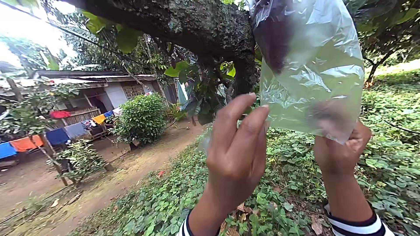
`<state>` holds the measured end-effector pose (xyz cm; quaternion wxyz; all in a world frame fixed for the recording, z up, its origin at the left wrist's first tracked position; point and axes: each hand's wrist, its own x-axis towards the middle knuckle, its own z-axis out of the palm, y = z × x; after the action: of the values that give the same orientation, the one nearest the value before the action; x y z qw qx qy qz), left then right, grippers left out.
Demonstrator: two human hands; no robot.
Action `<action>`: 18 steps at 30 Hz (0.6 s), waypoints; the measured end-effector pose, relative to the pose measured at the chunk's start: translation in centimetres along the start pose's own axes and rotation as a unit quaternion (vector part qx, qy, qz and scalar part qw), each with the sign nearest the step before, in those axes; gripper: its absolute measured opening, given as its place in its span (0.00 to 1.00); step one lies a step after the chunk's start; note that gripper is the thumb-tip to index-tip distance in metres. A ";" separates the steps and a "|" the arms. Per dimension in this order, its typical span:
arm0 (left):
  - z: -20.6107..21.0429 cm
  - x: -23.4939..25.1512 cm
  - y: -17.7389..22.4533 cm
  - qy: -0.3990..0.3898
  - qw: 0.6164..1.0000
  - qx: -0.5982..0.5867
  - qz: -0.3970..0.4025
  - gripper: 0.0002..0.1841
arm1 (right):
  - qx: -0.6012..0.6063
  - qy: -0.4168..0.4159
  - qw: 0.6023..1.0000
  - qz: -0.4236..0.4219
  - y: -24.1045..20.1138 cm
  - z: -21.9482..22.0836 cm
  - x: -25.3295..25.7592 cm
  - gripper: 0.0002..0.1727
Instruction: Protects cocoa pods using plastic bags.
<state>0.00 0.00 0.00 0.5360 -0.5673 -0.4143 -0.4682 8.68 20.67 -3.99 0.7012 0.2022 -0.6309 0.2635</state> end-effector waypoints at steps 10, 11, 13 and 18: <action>5.0 -5.5 -2.3 -0.039 0.995 -0.047 -0.085 0.11 | -0.004 -0.012 0.998 0.057 -1.2 2.7 -2.7 0.26; 5.3 -5.6 -2.4 -0.039 0.995 -0.048 -0.083 0.11 | -0.005 0.001 0.998 0.058 -1.3 2.9 -2.6 0.22; 5.8 -5.7 -2.5 -0.034 0.995 -0.055 -0.081 0.12 | 0.003 0.026 0.998 0.050 -1.4 3.3 -2.3 0.15; 6.7 -5.5 -2.2 -0.019 0.995 -0.060 -0.072 0.12 | 0.034 0.035 0.998 0.039 -1.3 3.3 -1.7 0.11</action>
<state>-2.79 7.06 -4.79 0.4582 -0.5757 -0.4351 -0.5189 6.79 17.41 -5.20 0.7045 0.1922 -0.6043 0.3188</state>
